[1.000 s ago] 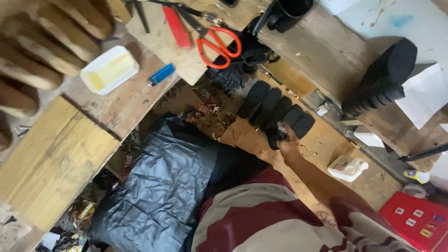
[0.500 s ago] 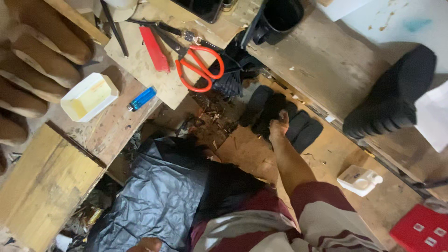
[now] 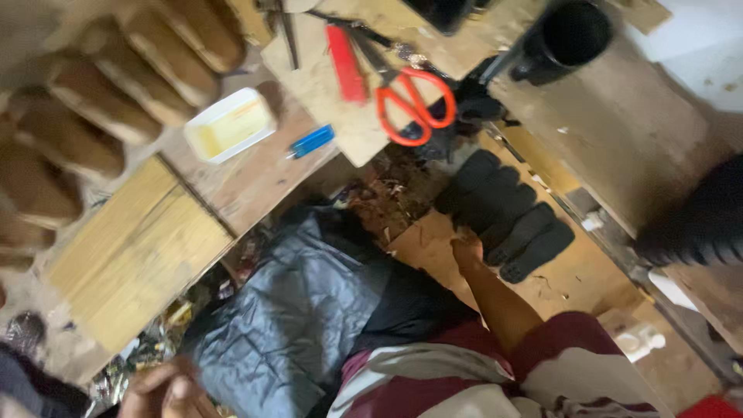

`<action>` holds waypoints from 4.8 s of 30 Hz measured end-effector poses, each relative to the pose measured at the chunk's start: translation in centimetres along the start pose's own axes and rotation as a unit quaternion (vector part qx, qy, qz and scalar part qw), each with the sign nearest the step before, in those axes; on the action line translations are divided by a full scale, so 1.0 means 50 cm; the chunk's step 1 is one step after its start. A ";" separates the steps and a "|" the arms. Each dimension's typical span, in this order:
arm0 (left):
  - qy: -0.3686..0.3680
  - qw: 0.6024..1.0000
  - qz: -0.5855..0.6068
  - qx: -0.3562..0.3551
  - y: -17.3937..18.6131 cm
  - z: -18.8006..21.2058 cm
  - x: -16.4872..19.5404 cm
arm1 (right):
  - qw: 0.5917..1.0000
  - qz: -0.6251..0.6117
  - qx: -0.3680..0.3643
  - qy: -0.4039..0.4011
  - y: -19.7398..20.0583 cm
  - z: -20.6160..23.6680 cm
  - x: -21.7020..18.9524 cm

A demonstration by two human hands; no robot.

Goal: The person repeatedly applies a yellowish substance from a small container onto black shoe soles using a white applicator. They work on multiple soles one at a time, placing each treated sole into a stack on the workbench.

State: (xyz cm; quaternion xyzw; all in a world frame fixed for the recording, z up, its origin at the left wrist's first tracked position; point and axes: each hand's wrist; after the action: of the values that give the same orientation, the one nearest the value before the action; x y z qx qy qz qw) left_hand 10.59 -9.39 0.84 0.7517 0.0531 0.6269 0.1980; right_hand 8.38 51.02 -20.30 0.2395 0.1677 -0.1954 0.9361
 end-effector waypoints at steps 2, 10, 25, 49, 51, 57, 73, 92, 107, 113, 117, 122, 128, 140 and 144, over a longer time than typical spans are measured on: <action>-0.052 0.961 -0.258 0.086 0.026 -0.007 0.055 | 0.997 0.031 -0.052 0.050 -0.002 0.016 0.016; 0.081 0.764 -0.611 0.192 0.180 -0.011 0.068 | 0.913 0.163 -0.137 0.349 0.018 0.056 -0.010; 0.075 0.808 -0.252 0.528 0.124 -0.008 0.024 | 0.907 0.232 -0.081 0.342 0.005 0.216 -0.250; -0.120 0.933 -0.282 0.187 -0.085 -0.258 0.081 | 0.580 0.332 0.093 0.738 -0.274 0.482 -0.663; -0.117 0.938 -0.271 0.183 -0.085 -0.257 0.074 | 0.567 0.334 0.102 0.746 -0.274 0.473 -0.663; -0.113 0.947 -0.243 0.175 -0.079 -0.258 0.070 | 0.547 0.340 0.110 0.757 -0.280 0.456 -0.664; -0.142 0.941 -0.250 0.181 -0.077 -0.257 0.073 | 0.619 0.234 -0.016 0.750 -0.295 0.561 -0.635; -0.122 0.942 -0.249 0.191 -0.088 -0.252 0.047 | 0.488 0.243 -0.016 0.838 -0.589 0.634 -0.576; -0.100 0.942 -0.264 0.182 -0.092 -0.252 0.047 | 0.596 0.429 -0.129 0.666 -0.578 0.673 -0.555; -0.099 0.942 -0.263 0.184 -0.093 -0.253 0.052 | 0.550 0.322 -0.091 0.765 -0.575 0.618 -0.614; -0.099 0.940 -0.271 0.182 -0.092 -0.255 0.053 | 0.459 0.339 -0.072 0.818 -0.541 0.591 -0.511; -0.059 0.940 -0.280 0.185 -0.106 -0.277 0.059 | 0.478 0.387 -0.113 0.780 -0.524 0.614 -0.490; -0.049 0.942 -0.286 0.168 -0.112 -0.278 0.057 | 0.464 0.288 -0.102 0.831 -0.532 0.646 -0.522; -0.052 0.953 -0.240 0.178 -0.110 -0.273 0.019 | 0.390 0.364 -0.134 0.836 -0.569 0.659 -0.512; -0.044 0.953 -0.236 0.184 -0.108 -0.273 0.022 | 0.369 0.384 -0.155 0.832 -0.559 0.677 -0.492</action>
State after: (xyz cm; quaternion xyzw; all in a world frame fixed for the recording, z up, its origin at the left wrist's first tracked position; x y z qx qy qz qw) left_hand -1.40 -0.95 1.75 0.7680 0.3345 0.5078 0.2010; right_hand -17.98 18.04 7.10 0.1706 0.7790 0.5128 0.3178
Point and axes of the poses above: each hand's wrist, its own z-axis away from the middle knuckle, its own y-axis out of the back of the hand, x = y × z, and after that the axes turned 13 degrees about -y, right-handed
